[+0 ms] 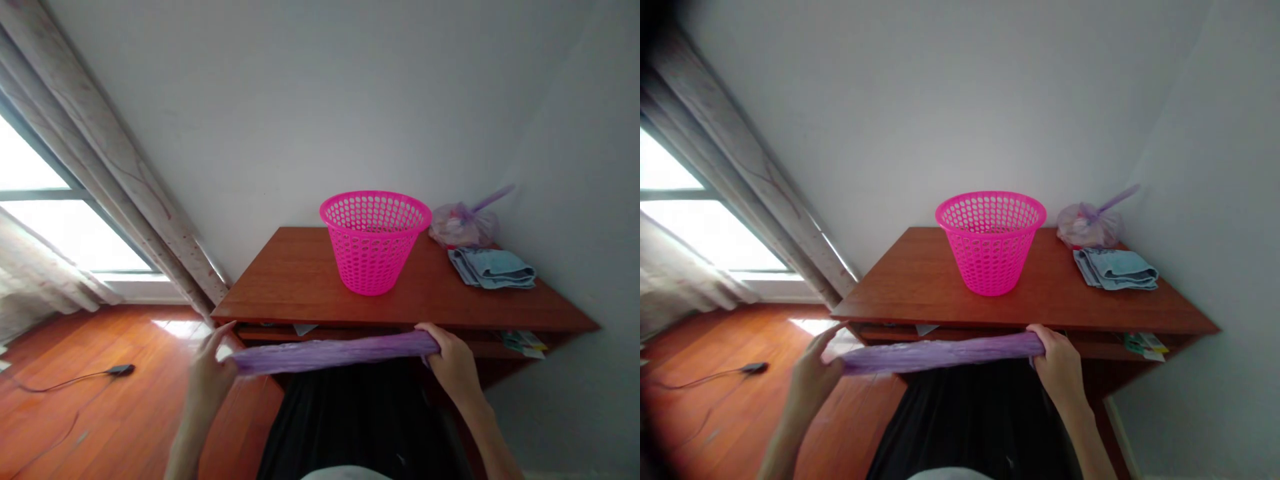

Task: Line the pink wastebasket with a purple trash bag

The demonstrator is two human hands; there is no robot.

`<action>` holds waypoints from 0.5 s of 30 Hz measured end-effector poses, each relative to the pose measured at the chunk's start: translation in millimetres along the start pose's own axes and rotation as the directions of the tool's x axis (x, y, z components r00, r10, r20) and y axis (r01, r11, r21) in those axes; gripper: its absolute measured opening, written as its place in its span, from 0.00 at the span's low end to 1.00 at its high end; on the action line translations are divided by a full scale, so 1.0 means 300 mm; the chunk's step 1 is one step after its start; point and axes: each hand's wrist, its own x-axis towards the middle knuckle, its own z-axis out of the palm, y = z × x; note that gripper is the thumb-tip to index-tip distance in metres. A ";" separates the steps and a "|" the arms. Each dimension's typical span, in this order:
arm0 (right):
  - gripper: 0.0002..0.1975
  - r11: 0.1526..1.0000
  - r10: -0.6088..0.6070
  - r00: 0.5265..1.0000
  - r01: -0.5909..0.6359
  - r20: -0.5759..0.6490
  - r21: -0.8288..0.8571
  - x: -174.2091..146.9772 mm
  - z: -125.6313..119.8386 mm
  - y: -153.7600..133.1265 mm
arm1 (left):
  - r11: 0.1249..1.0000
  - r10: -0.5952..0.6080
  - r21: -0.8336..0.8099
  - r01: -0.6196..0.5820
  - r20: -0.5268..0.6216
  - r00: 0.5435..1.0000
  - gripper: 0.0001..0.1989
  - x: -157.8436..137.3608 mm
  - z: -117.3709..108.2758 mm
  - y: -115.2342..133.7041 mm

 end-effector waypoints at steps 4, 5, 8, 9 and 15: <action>0.27 0.965 -0.095 0.994 0.106 -0.053 0.240 -0.075 0.039 -0.154 | 0.955 0.293 -0.203 -0.218 0.504 0.813 0.44 -0.236 0.210 0.206; 0.26 0.941 -0.137 0.987 0.155 -0.079 0.300 -0.099 0.056 -0.201 | 0.947 0.305 -0.279 -0.157 0.637 0.708 0.50 -0.290 0.273 0.244; 0.23 0.897 -0.241 0.956 0.286 -0.168 0.337 -0.147 0.079 -0.289 | 0.933 0.255 -0.356 0.060 0.768 0.588 0.46 -0.363 0.446 0.243; 0.24 0.912 -0.241 0.951 0.291 -0.194 0.289 -0.146 0.072 -0.288 | 0.928 0.166 -0.328 0.179 0.791 0.589 0.37 -0.355 0.484 0.210; 0.39 0.969 0.142 0.983 -0.163 0.120 0.188 -0.043 0.085 -0.073 | 0.597 -0.090 -0.636 0.488 0.551 0.829 0.24 -0.185 0.454 0.119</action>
